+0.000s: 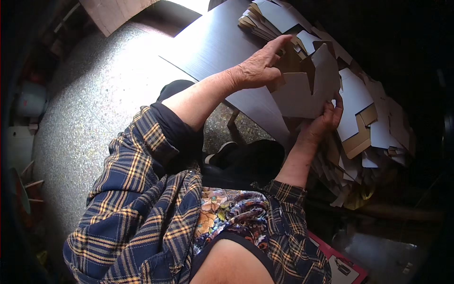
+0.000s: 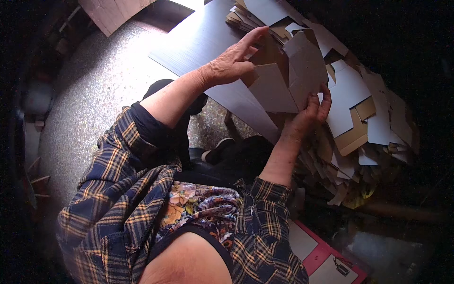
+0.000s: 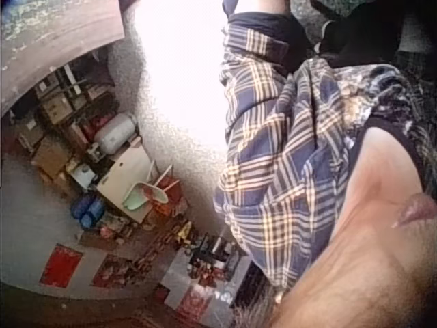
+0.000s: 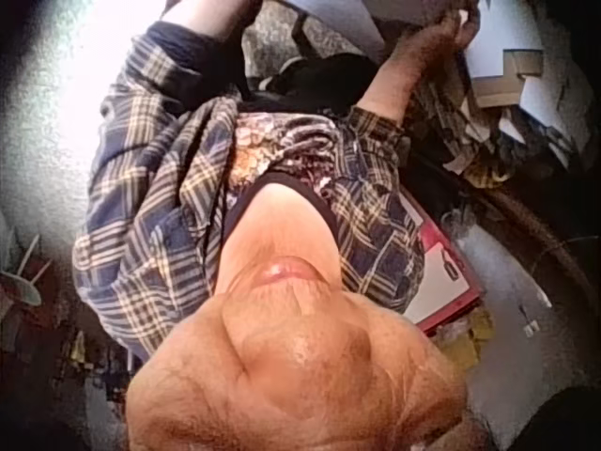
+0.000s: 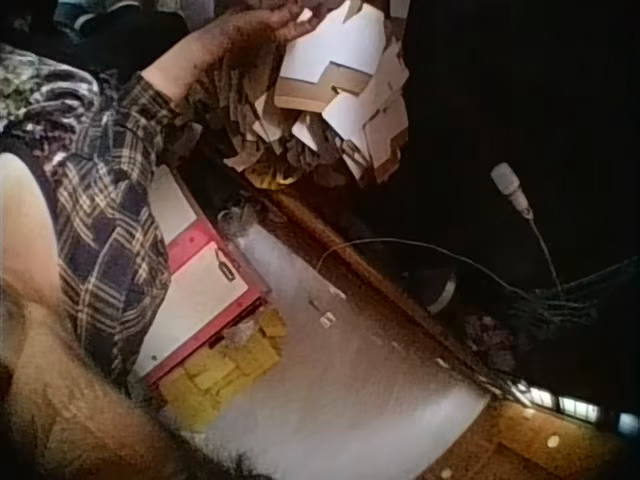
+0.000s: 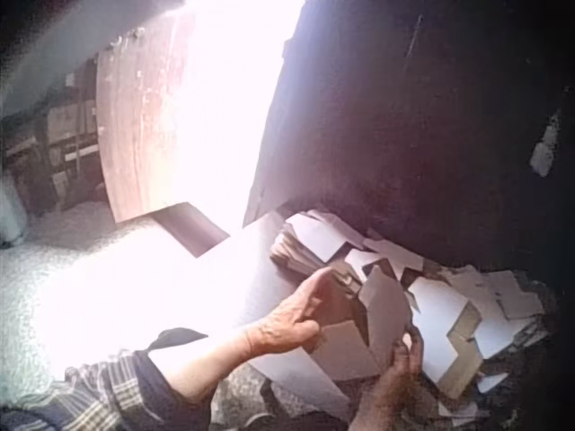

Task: The person picks up a flat cardboard piece from a stack and folds it by hand into a box. This process is repeated with another cardboard piece from the stack.

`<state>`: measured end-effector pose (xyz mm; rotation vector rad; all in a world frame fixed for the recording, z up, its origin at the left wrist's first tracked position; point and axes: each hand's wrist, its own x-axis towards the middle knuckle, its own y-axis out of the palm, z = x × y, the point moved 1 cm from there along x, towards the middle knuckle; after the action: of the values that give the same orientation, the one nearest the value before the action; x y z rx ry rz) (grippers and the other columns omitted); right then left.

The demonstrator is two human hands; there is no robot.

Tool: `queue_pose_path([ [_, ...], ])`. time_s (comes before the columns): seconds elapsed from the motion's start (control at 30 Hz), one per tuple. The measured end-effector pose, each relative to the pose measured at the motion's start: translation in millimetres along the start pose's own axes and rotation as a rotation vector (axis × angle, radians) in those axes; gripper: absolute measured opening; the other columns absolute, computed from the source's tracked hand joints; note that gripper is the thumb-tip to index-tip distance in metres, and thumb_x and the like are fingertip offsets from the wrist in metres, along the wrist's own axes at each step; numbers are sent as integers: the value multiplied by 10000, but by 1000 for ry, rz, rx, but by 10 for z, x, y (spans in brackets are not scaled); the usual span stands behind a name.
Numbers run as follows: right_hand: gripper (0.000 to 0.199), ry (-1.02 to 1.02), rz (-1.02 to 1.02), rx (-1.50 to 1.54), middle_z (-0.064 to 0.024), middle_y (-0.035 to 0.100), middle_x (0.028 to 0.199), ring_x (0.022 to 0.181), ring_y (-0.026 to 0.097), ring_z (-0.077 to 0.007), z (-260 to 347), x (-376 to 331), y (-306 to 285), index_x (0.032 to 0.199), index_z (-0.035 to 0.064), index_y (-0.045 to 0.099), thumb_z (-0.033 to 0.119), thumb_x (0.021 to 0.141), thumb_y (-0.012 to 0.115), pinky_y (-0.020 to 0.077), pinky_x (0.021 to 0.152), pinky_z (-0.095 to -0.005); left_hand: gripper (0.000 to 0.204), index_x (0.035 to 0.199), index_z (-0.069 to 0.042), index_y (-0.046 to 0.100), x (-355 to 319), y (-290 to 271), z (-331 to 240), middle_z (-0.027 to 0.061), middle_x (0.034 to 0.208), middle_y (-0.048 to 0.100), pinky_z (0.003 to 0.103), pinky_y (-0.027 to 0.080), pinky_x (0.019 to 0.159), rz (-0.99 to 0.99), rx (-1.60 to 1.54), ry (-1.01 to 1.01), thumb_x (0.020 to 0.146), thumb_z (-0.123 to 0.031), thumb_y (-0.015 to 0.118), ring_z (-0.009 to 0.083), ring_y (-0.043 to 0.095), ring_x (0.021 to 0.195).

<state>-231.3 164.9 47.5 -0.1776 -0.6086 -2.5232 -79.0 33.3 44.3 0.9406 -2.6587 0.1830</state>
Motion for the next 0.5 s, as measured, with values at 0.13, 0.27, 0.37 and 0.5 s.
queue_pose_path([
  [0.13, 381, 15, 28, -28, -188, 602, 1102, 993, 609, -283, -22, 10, -57, 1193, 31, 513, 11, 817, 459, 525, 863, -389, 815, 1487, -135, 173, 92, 25, 120, 176, 1488, 253, 414, 259, 1143, 38, 217, 259, 794, -264, 581, 294, 269, 1392],
  [0.27, 390, 20, 63, -26, -190, 609, 1087, 966, 622, -278, -52, 49, -145, 1201, 26, 509, 13, 814, 458, 532, 851, -381, 982, 1493, -145, 154, 108, 63, 117, 178, 1528, 146, 459, 164, 1168, 76, 343, 304, 765, -602, 630, 334, 147, 1429],
  [0.37, 402, 36, 99, -15, -185, 612, 1075, 938, 630, -266, -27, 26, -151, 1213, 20, 504, 15, 813, 454, 535, 838, -360, 1021, 1500, -152, 129, 64, 106, 48, 182, 1543, 75, 473, 159, 1164, 137, 347, 306, 765, -696, 583, 353, 121, 1431],
  [0.5, 417, 43, 93, -88, -179, 611, 1076, 928, 634, -254, -15, -30, -122, 1220, 13, 502, 16, 806, 455, 536, 824, -343, 972, 1511, -160, 72, -14, 186, 34, 197, 1552, -4, 478, 148, 1161, 169, 431, 284, 822, -734, 448, 363, 52, 1440],
])
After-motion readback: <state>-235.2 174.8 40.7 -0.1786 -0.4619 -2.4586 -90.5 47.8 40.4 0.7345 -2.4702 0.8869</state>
